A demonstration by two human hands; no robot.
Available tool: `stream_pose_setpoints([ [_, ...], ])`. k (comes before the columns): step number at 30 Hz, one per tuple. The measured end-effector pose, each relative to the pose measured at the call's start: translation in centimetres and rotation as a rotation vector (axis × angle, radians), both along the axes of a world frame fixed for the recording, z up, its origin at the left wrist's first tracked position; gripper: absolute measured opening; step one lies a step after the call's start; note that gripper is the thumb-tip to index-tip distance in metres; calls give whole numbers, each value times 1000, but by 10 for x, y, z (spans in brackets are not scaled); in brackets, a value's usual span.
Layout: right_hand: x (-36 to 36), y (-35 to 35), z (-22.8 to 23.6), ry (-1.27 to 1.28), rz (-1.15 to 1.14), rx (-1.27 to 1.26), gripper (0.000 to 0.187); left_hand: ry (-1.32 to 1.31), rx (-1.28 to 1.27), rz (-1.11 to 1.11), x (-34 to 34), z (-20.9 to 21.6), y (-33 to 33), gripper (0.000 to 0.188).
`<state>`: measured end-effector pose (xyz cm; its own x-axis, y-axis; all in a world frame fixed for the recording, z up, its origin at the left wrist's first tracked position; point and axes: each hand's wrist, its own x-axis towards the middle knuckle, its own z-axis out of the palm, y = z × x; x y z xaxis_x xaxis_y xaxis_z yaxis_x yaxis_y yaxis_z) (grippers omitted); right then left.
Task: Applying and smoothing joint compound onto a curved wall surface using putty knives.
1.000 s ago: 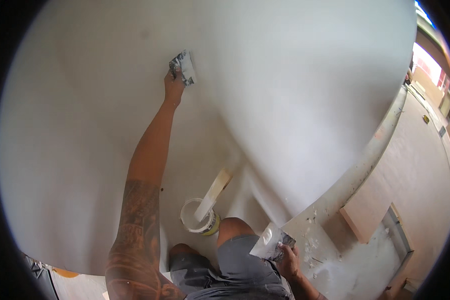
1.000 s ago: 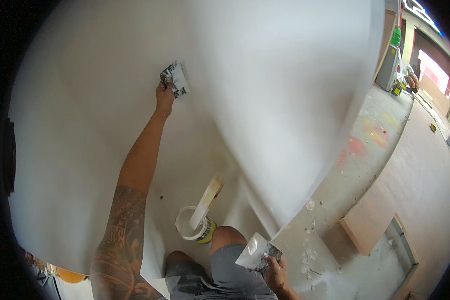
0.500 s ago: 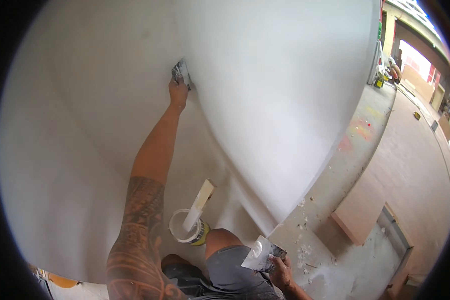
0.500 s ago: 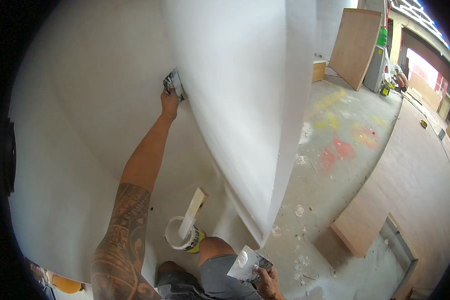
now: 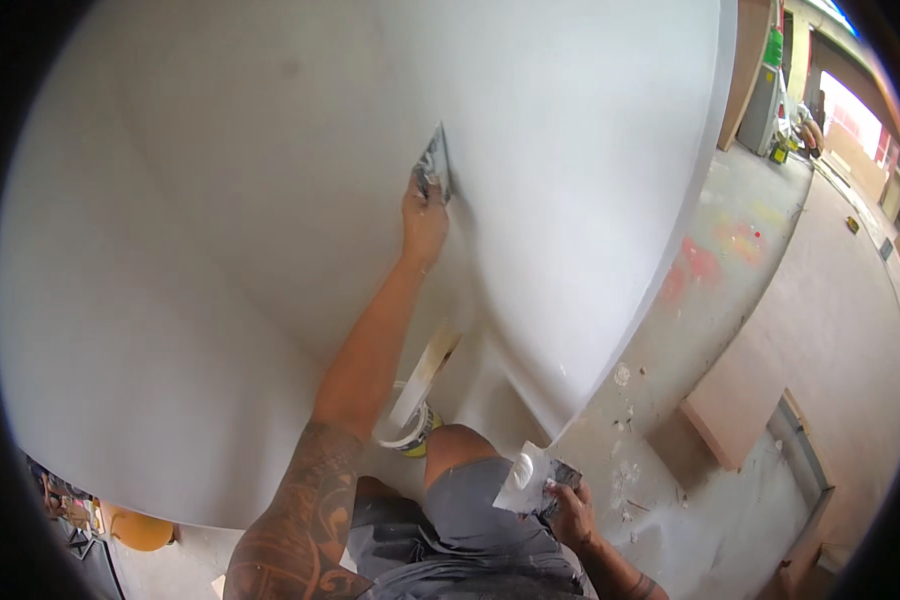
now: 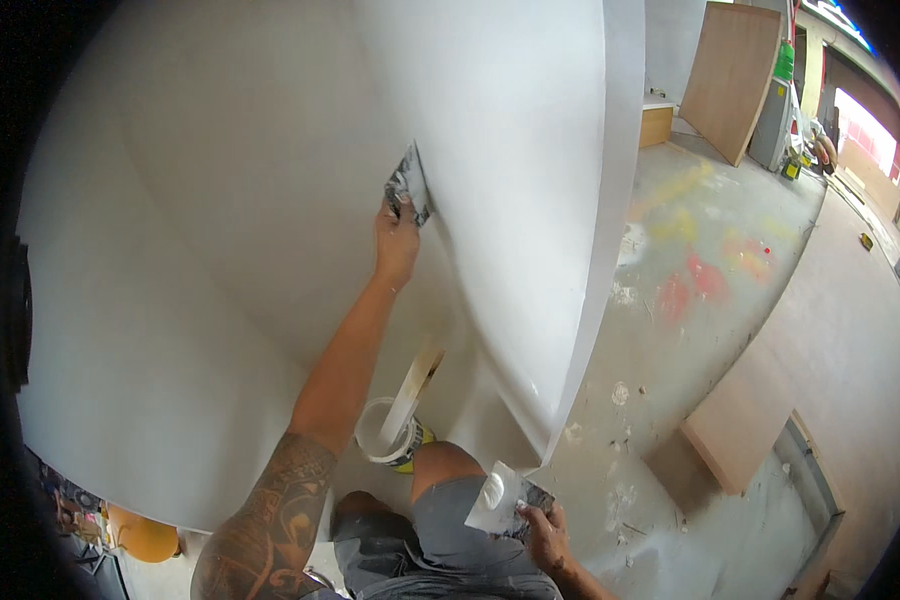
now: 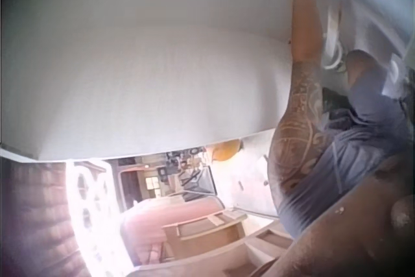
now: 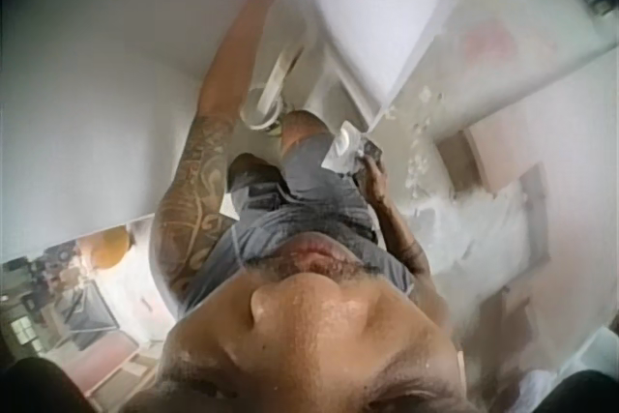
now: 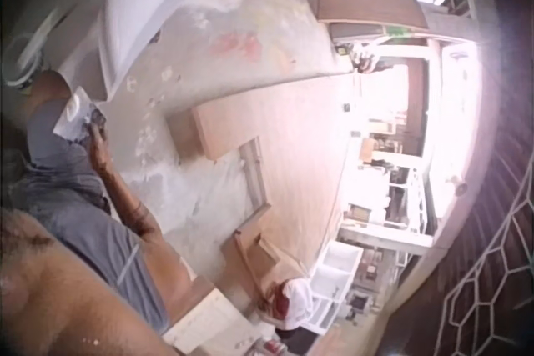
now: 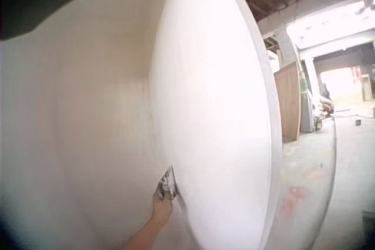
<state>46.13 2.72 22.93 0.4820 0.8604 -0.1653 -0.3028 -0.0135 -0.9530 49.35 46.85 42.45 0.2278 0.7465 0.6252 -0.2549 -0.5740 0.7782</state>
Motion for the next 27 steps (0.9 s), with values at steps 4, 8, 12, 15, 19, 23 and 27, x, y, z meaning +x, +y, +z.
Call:
stream_pose_setpoints([
  [4, -8, 7, 25, 358, -14, 33, 26, 41, -46, -7, -16, -13, -81, 33],
  [8, -16, -15, 26, 433, -148, 47, 28, 79, 91, -101, -27, -35, -138, 34],
  [12, -14, -58, 34, 95, -366, 115, 33, 65, 424, -29, -36, -52, -191, 50],
  [15, -4, -76, 72, -1217, -435, 210, 31, 136, 436, -60, -44, -58, -240, 61],
  [19, -14, -73, 120, 361, -249, 520, 47, 214, 519, -229, -63, -75, -268, 68],
  [23, -11, -72, 112, 143, -350, 525, 48, 291, 404, -464, -109, -89, -284, 62],
  [27, -10, -49, 95, -348, -520, 429, 42, 72, -472, -418, -159, -132, -285, 34],
])
